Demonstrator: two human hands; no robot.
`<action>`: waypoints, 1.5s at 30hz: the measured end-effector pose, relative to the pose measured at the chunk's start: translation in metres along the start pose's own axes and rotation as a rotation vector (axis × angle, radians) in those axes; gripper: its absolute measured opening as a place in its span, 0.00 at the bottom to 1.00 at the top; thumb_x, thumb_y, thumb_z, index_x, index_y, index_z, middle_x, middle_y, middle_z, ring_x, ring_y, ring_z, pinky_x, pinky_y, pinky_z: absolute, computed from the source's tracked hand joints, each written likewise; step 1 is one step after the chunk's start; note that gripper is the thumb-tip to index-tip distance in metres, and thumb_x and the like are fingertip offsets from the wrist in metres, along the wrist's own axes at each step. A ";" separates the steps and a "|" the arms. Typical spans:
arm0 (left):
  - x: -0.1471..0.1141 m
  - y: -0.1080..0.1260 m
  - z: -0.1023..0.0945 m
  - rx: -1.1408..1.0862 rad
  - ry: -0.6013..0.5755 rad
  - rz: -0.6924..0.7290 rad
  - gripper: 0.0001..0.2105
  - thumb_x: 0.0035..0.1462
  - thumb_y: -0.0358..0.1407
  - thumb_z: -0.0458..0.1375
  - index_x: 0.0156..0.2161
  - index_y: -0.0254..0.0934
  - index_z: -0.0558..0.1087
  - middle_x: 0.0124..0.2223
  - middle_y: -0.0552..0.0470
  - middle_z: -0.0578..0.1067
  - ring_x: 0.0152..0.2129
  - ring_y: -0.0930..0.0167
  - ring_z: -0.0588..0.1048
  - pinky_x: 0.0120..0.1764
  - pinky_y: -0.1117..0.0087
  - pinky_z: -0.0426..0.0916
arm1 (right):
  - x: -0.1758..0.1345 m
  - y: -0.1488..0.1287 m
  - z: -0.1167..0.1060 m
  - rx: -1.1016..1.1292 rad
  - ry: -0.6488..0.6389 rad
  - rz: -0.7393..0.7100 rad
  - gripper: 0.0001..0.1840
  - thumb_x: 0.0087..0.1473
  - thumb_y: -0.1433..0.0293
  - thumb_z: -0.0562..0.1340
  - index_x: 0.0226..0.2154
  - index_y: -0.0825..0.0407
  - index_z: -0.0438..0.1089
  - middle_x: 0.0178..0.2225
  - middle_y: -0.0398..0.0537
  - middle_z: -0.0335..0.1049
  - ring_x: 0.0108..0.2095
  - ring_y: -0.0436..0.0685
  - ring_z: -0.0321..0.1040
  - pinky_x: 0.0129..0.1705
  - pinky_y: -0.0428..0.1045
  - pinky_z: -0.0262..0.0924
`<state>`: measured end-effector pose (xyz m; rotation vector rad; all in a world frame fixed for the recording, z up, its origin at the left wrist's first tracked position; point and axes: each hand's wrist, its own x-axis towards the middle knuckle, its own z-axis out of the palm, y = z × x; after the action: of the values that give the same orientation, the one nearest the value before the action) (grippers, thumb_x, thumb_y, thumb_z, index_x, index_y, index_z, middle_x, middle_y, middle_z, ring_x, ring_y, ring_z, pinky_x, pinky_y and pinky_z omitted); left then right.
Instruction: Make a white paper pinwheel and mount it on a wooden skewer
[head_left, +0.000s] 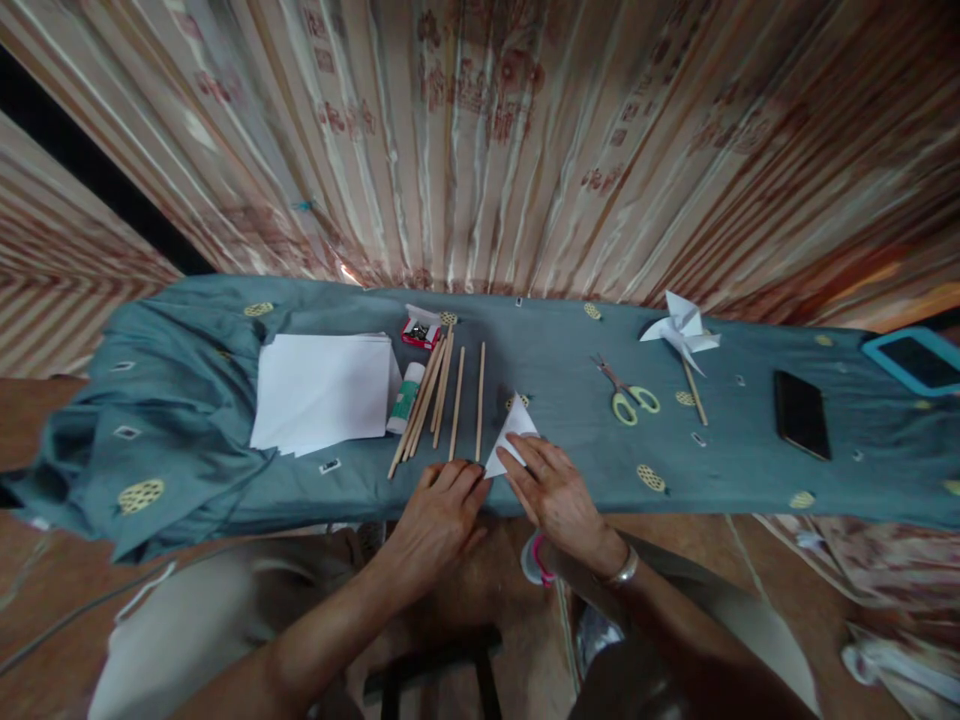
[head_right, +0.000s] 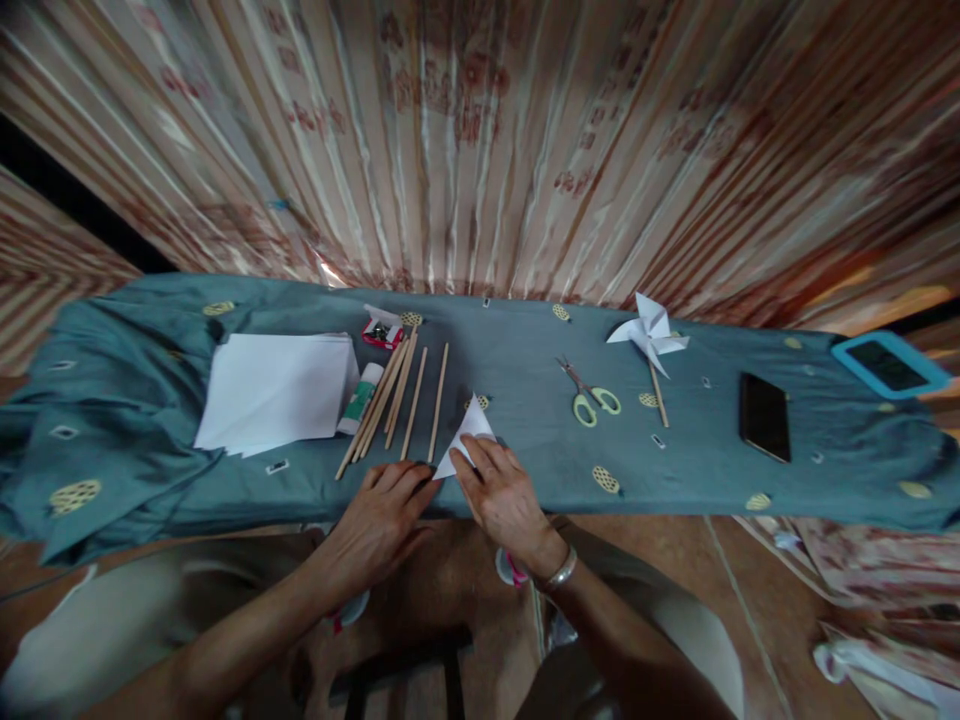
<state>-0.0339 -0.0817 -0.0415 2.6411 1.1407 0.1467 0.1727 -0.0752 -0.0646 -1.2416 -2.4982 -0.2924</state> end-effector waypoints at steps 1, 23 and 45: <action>-0.001 0.000 0.000 0.001 0.003 0.001 0.21 0.58 0.34 0.59 0.56 0.30 0.66 0.54 0.39 0.71 0.53 0.59 0.66 0.51 0.58 0.61 | 0.000 0.000 0.000 -0.008 -0.002 -0.001 0.16 0.64 0.72 0.55 0.52 0.57 0.70 0.54 0.57 0.71 0.51 0.63 0.64 0.49 0.57 0.64; -0.012 -0.003 -0.001 -0.001 0.032 0.017 0.23 0.56 0.34 0.61 0.56 0.29 0.66 0.52 0.41 0.72 0.52 0.58 0.66 0.51 0.57 0.60 | 0.001 -0.003 -0.001 0.008 -0.007 0.017 0.17 0.65 0.69 0.54 0.52 0.58 0.71 0.54 0.57 0.71 0.51 0.63 0.64 0.50 0.57 0.63; -0.013 -0.004 -0.004 -0.050 0.073 0.029 0.21 0.60 0.34 0.57 0.57 0.32 0.64 0.54 0.40 0.72 0.53 0.58 0.67 0.53 0.55 0.61 | -0.002 -0.005 0.004 0.051 -0.067 0.052 0.19 0.65 0.69 0.53 0.54 0.55 0.69 0.57 0.58 0.69 0.54 0.63 0.62 0.52 0.59 0.62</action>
<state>-0.0461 -0.0877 -0.0391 2.6291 1.1067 0.2755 0.1689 -0.0784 -0.0696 -1.3142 -2.5082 -0.1752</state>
